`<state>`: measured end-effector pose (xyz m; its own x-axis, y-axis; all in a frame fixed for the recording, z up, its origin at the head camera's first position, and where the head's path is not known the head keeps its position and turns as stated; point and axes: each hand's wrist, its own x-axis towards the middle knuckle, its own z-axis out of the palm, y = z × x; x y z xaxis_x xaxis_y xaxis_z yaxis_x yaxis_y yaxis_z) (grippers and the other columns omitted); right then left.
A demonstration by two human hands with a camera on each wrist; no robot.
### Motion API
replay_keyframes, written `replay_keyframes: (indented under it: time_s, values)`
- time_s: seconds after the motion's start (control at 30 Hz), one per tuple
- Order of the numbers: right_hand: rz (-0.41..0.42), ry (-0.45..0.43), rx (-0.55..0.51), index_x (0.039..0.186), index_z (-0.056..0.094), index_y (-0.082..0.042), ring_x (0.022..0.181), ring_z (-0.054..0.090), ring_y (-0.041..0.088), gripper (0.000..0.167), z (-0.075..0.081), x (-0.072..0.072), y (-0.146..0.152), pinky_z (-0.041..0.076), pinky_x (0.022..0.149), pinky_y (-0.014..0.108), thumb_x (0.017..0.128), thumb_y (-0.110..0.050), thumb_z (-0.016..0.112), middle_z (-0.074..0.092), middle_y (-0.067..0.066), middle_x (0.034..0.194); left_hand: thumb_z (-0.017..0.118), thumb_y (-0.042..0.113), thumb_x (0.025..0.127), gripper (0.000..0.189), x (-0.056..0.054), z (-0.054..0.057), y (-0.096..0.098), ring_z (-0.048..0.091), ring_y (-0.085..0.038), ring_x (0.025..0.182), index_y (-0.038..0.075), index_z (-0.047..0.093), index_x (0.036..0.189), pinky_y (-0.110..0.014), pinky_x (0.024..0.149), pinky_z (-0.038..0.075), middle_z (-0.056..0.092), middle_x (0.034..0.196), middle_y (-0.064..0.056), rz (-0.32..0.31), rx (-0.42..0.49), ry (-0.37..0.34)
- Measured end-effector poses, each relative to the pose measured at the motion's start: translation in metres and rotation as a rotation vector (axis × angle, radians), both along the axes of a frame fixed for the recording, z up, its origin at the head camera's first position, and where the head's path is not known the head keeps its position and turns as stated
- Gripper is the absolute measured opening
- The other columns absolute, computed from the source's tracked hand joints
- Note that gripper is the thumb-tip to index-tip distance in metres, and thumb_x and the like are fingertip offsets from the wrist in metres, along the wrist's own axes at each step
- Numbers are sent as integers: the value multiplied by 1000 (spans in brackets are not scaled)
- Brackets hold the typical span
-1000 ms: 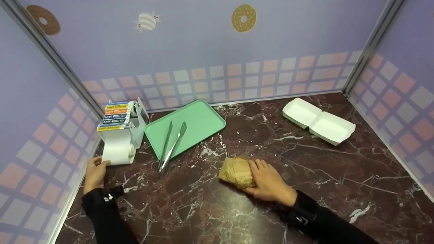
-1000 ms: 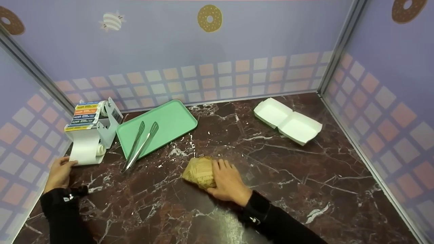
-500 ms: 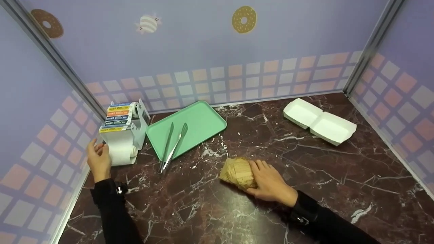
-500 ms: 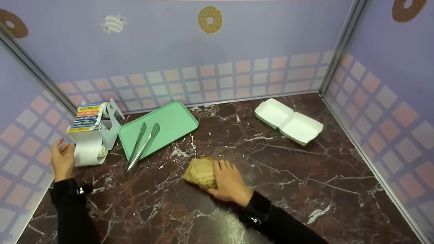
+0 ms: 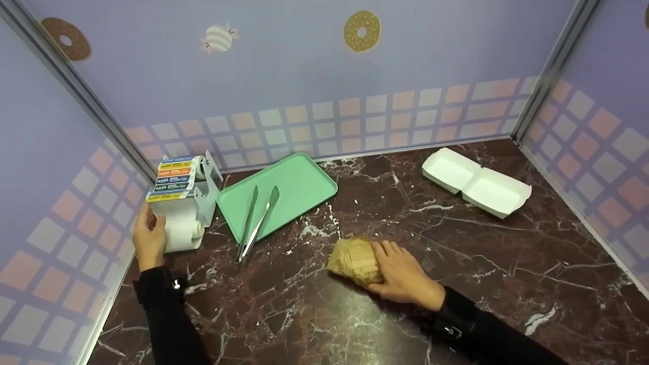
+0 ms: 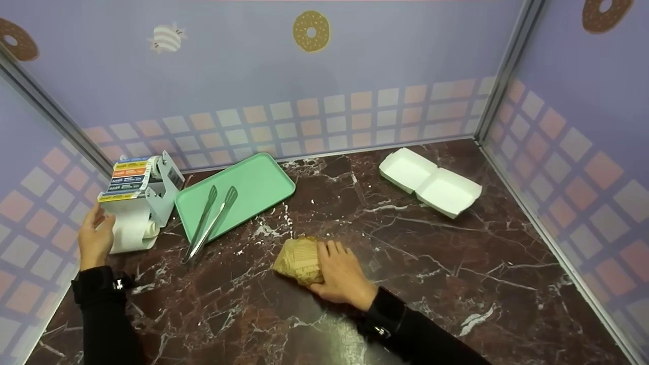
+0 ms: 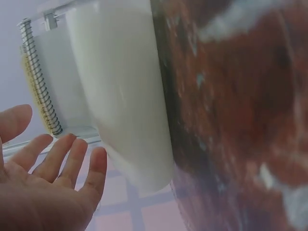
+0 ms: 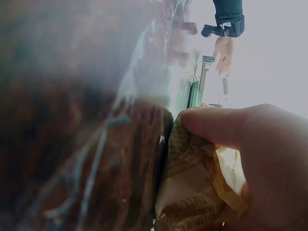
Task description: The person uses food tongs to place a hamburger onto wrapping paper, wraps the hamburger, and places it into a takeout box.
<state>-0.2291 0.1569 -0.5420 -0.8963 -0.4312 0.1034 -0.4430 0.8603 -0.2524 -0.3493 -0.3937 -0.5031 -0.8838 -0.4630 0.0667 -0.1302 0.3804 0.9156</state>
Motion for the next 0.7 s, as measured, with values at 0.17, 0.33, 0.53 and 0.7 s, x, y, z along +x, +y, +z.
replay_keyframes:
  time_s: [0.17, 0.33, 0.53, 0.7]
  values:
    - [7, 24, -18, 146, 41, 6, 125, 53, 42, 93, -1, 0, -1, 46, 108, 59, 81, -50, 78, 55, 26, 133, 46, 20, 107, 61, -1, 1, 0, 31, -31, 151, 24, 24, 164, -41, 125, 27, 24, 168, -10, 4, -35, 18]
    - [4, 15, -43, 147, 40, 5, 126, 53, 42, 94, -1, 0, 0, 44, 109, 60, 79, -47, 80, 54, 26, 134, 50, 15, 105, 63, -4, 1, 2, 32, -35, 150, 17, 25, 163, -43, 126, 24, 26, 167, -15, 11, -131, 59]
    - [4, 20, -43, 146, 41, 5, 125, 53, 42, 94, -1, 0, 0, 44, 109, 60, 80, -50, 79, 54, 25, 133, 52, 7, 102, 66, -7, 2, 5, 32, -38, 149, 13, 27, 162, -46, 126, 25, 31, 164, -19, -1, -161, 106]
    - [-1, 6, -30, 147, 40, 6, 126, 53, 42, 95, -1, 1, -1, 44, 110, 59, 82, -53, 77, 54, 26, 134, 52, 6, 102, 69, -8, 1, 5, 28, -38, 151, 12, 22, 163, -45, 126, 23, 24, 167, -17, -37, -150, 85]
